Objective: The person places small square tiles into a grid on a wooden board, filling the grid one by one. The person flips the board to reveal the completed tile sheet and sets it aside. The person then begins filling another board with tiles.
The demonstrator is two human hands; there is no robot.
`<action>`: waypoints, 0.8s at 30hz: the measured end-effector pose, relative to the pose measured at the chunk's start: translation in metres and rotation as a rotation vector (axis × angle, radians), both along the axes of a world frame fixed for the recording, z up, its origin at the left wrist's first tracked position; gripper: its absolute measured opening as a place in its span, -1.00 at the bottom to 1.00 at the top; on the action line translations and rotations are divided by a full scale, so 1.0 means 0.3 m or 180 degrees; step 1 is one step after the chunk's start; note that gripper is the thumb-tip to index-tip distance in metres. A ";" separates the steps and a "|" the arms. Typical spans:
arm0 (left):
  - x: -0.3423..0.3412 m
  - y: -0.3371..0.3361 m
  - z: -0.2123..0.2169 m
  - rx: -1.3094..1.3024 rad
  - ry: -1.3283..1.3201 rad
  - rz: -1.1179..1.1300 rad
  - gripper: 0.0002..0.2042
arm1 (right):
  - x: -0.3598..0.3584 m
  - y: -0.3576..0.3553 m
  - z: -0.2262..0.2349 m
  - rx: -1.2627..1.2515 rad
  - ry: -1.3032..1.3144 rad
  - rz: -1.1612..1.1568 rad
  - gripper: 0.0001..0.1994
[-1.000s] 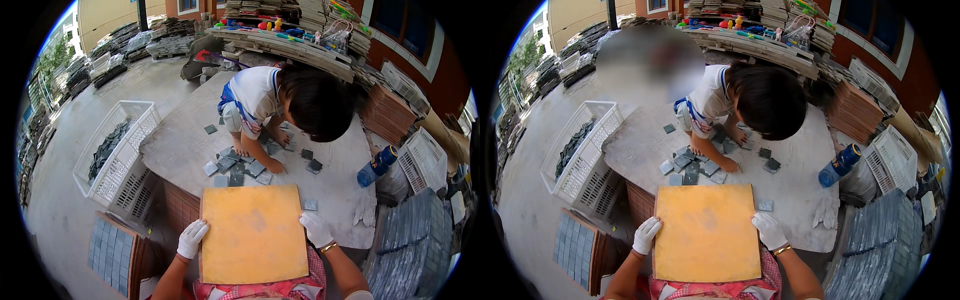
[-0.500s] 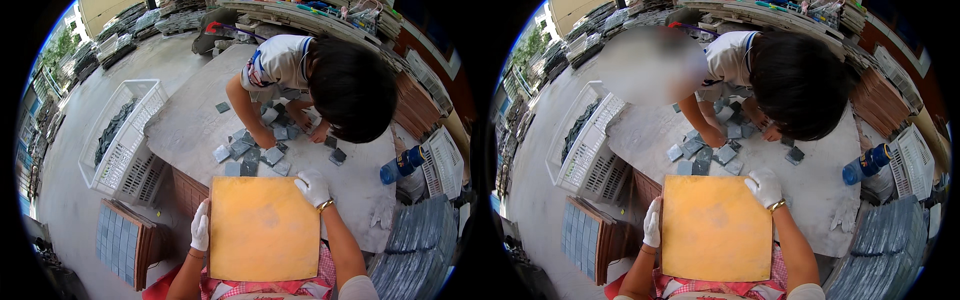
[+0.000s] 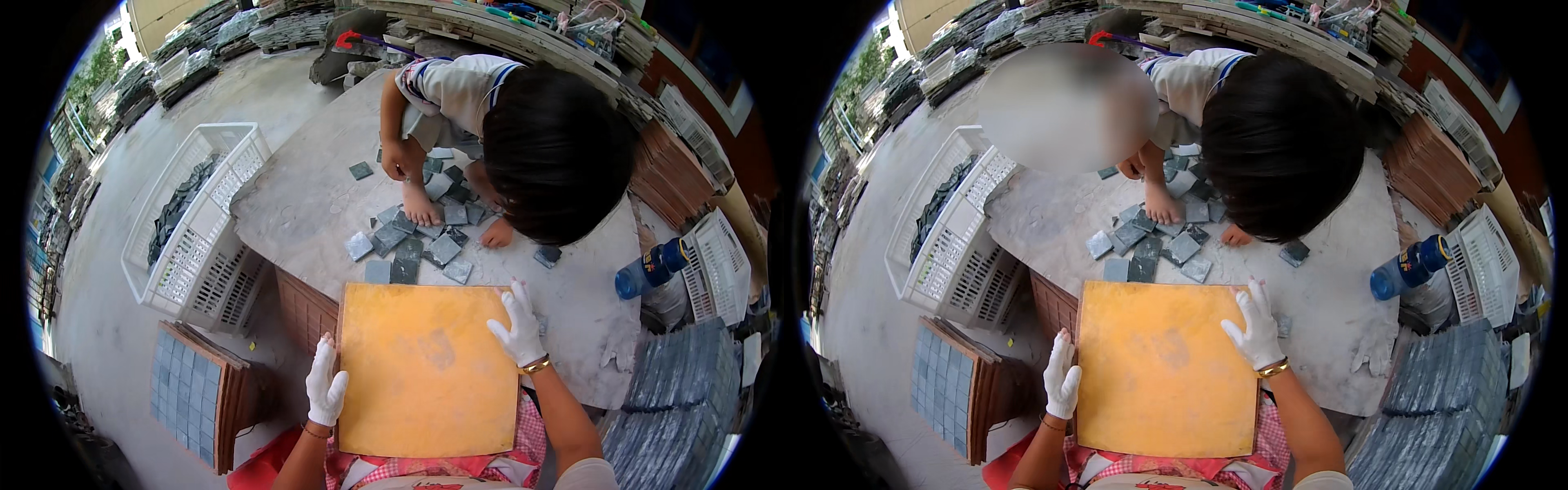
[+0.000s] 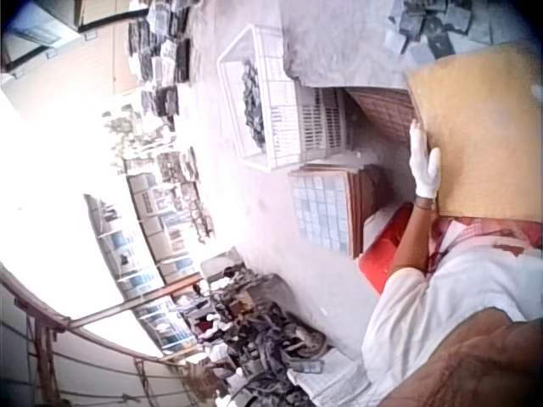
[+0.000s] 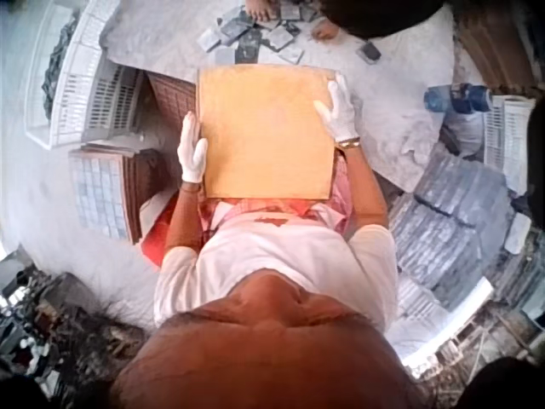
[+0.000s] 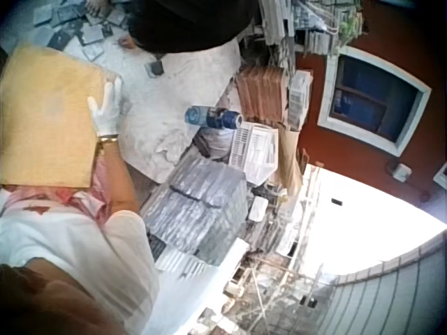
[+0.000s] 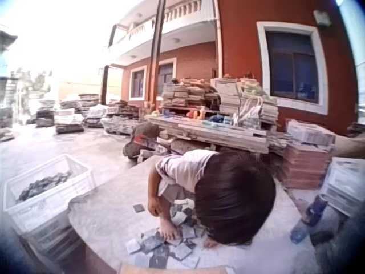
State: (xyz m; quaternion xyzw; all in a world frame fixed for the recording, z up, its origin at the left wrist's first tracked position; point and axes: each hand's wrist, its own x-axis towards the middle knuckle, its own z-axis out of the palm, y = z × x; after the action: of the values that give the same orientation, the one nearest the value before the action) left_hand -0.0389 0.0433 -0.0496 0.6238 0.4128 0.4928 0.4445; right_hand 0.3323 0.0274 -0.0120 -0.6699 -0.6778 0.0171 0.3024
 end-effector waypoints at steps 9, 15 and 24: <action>0.000 -0.117 0.021 -0.0299 -0.0681 -0.0384 -0.30 | -0.107 -0.433 -0.087 0.0001 0.1673 0.0144 -0.33; -0.032 -0.085 -0.045 -0.1186 -0.2969 -0.0147 -0.40 | -0.096 -0.413 -0.119 0.0467 0.4681 0.0248 -0.38; -0.147 0.010 0.225 -0.1470 -0.4077 -0.0745 -0.50 | -0.150 -0.376 0.228 -0.2056 0.6268 0.0244 -0.55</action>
State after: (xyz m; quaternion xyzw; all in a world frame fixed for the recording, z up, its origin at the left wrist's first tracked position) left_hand -0.0829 0.0463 0.0178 0.1396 0.0933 0.6124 0.7725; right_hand 0.2873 -0.0853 0.0564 -0.3865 -0.1144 0.7477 0.5277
